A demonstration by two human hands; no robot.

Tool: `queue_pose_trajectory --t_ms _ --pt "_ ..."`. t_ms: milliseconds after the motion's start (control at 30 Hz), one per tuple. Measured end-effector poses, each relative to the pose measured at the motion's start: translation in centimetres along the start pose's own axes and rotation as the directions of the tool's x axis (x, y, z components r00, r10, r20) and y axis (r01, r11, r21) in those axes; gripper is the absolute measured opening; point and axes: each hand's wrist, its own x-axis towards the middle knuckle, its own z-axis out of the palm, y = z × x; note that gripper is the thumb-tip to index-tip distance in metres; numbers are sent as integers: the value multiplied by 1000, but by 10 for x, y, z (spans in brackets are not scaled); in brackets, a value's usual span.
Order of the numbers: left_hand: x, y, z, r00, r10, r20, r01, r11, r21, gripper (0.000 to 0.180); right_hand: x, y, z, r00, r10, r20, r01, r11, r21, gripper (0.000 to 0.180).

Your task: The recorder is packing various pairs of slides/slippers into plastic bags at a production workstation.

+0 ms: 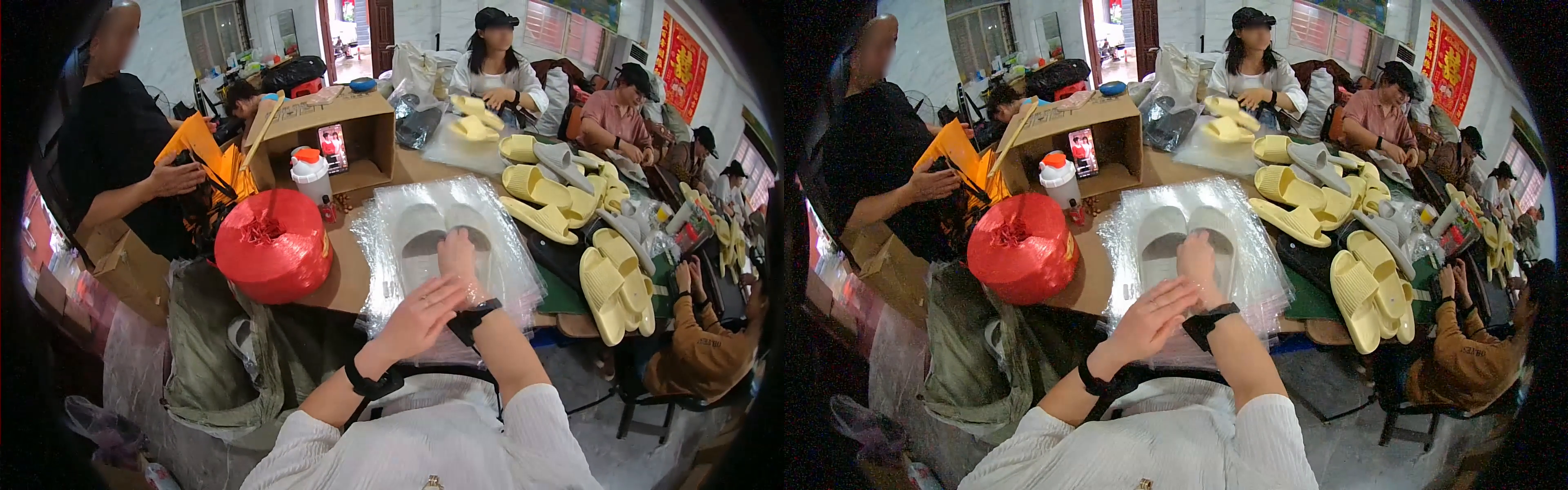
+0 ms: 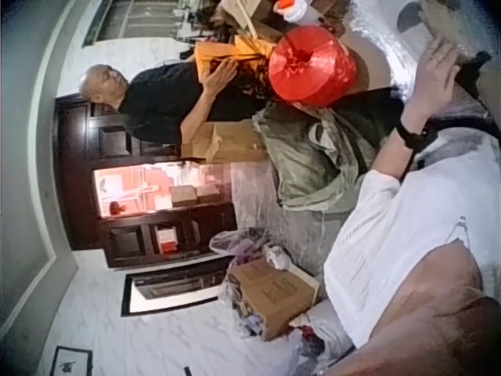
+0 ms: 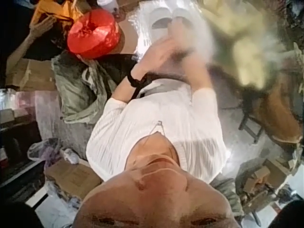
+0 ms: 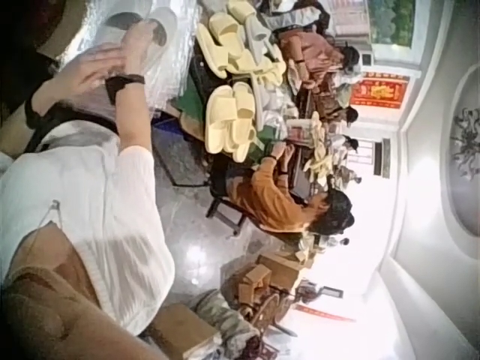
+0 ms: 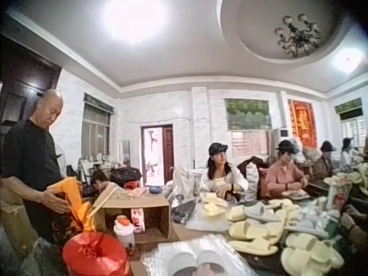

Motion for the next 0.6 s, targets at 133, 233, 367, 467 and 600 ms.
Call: queue_pose_trajectory --t_ms 133,233,367,467,600 --pt "-26 -8 -8 983 -154 -102 175 953 248 61 -26 -17 -29 1000 -23 -14 25 993 114 42" --pt "-59 -12 -5 893 -380 -242 438 857 272 70 -80 -25 -88 978 -208 8 202 957 207 50" --pt "-78 -16 -15 684 -711 -161 715 698 -39 64 -123 -2 -171 782 -260 567 -168 787 594 33" --pt "-96 -33 -16 598 -792 -122 776 610 -162 56 -141 23 -211 687 -21 726 -643 448 621 19" --pt "-98 -40 -11 602 -774 -198 688 628 -363 50 -146 77 -195 959 178 221 -275 773 572 18"
